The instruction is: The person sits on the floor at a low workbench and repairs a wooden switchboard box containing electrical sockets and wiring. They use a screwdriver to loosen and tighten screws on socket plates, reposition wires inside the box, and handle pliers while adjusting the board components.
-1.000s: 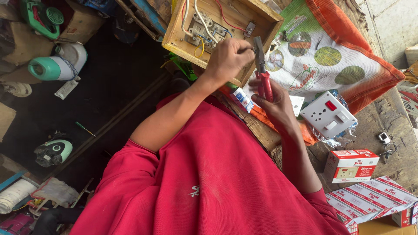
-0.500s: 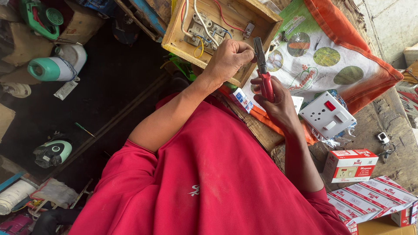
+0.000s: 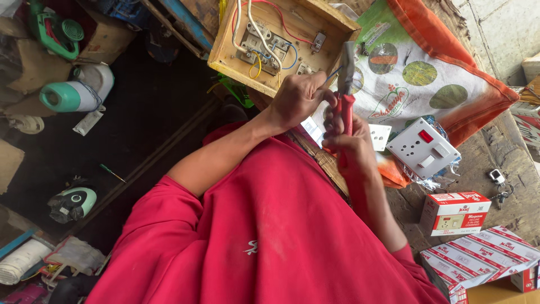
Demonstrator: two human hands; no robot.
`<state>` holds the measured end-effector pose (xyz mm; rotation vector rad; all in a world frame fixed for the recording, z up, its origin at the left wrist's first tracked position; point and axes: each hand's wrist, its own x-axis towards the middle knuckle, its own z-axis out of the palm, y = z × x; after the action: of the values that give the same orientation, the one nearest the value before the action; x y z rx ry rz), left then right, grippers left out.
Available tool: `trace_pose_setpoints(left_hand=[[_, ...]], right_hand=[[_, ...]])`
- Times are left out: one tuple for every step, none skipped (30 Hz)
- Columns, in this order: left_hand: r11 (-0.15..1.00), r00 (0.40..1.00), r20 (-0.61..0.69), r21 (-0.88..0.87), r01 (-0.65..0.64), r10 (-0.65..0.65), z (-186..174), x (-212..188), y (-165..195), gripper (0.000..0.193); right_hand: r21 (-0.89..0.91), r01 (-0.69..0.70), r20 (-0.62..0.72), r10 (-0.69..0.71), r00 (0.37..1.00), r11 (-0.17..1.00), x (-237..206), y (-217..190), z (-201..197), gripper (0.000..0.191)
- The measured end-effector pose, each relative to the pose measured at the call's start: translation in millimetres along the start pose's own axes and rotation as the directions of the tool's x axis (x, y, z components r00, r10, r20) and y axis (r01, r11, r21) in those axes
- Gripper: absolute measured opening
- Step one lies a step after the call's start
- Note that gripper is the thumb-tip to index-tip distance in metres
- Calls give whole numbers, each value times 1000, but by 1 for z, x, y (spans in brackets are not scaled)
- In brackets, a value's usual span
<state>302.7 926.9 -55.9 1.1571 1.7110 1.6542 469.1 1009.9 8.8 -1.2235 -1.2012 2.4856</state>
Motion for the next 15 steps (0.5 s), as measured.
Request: trace_pose_setpoints(left_hand=[[1000,1000,-16,22,4,-4,2,0,0,15],[999,999,-28,25,23,-22,4,1,0,16],[999,998,-41,29,40,-39,4,3,0,19],[998,997,-53,32,62,-61,4,3,0,22],[993,995,7,75,94,-95,1,5,0,29],[984,990,57,124,124,-131,-4,8,-2,37],[973,979,110,173,151,-172,-10,10,-4,47],[980,981,153,180,87,-115,-17,10,-6,48],[983,979,194,185,19,-56,-25,11,-10,49],[981,973,231,187,-49,4,-28,13,-13,51],[984,938,339,176,11,-71,-30,15,-16,50],[983,885,445,169,71,-141,-31,15,-19,49],[977,817,540,170,130,-202,-31,15,-22,48],[985,839,531,-36,166,-122,-31,16,-25,41],[952,861,507,-241,190,-44,-30,17,-28,35]], right_hand=[[84,21,-12,-20,1000,996,0,3,7,36],[168,48,-24,-45,999,985,1,4,13,35],[216,46,-34,-39,999,975,3,4,17,34],[266,41,-45,-30,999,963,3,4,19,34],[313,35,-54,-19,998,949,4,3,20,33],[181,59,-97,-42,994,982,5,1,18,34],[47,77,-141,-70,987,996,5,-1,14,36],[-83,90,-191,-104,976,992,3,-2,9,39],[-137,170,-118,-186,975,976,3,-4,2,33],[-187,252,-37,-263,964,949,3,-8,-6,28],[-230,333,44,-332,942,915,3,-9,-13,25],[-308,257,-22,-277,961,916,3,-9,-18,25],[-382,176,-86,-225,971,907,7,-11,-24,26],[-449,92,-149,-176,973,889,11,-13,-29,28],[-470,105,-125,-184,975,876,15,-10,-30,27]])
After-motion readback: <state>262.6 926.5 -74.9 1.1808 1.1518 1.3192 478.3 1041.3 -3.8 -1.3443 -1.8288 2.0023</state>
